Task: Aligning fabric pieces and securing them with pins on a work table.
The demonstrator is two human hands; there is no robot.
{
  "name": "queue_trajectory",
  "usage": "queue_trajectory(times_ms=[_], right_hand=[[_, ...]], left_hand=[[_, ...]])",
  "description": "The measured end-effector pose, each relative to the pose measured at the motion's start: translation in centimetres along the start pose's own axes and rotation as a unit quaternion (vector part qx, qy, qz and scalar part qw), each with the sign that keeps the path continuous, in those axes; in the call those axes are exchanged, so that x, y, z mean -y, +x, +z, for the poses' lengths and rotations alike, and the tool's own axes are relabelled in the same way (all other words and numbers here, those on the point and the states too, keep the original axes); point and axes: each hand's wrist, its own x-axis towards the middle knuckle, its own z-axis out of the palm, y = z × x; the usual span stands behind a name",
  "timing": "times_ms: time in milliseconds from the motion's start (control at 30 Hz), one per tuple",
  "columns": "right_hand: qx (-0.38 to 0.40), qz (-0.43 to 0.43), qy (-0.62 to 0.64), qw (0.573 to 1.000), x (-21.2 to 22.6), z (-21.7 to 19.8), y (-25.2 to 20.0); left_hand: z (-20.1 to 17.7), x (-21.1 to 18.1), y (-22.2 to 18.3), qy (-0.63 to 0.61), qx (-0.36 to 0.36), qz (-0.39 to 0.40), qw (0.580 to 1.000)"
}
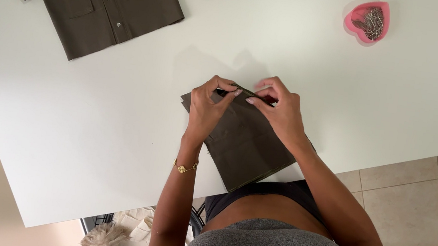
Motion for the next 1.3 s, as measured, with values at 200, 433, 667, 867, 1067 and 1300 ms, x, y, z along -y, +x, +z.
queue_trajectory(times_ms=[200,433,667,867,1067,1300], right_hand=[[0.039,0.011,-0.013,0.999,0.0,-1.2,-0.1],[0.008,-0.103,-0.043,0.994,3.5,-2.2,-0.4],[-0.007,-0.174,-0.003,0.985,7.2,-5.3,-1.9],[-0.03,-0.256,-0.072,0.963,10.8,-7.4,-4.9],[0.005,-0.253,-0.196,0.947,10.5,-8.3,-1.8],[-0.073,-0.363,-0.418,0.829,-4.9,0.7,-0.9]], left_hand=[[-0.5,-1.3,0.1,0.01,-0.003,0.05,0.999],[-2.9,-7.4,0.3,0.156,-0.026,0.176,0.972],[-5.3,-11.7,-0.9,0.146,-0.102,0.38,0.908],[-6.6,-14.5,-3.3,0.074,-0.127,0.365,0.919],[-6.8,-12.3,-1.0,0.093,-0.097,0.099,0.986],[-1.7,7.6,0.5,0.1,-0.041,-0.076,0.991]])
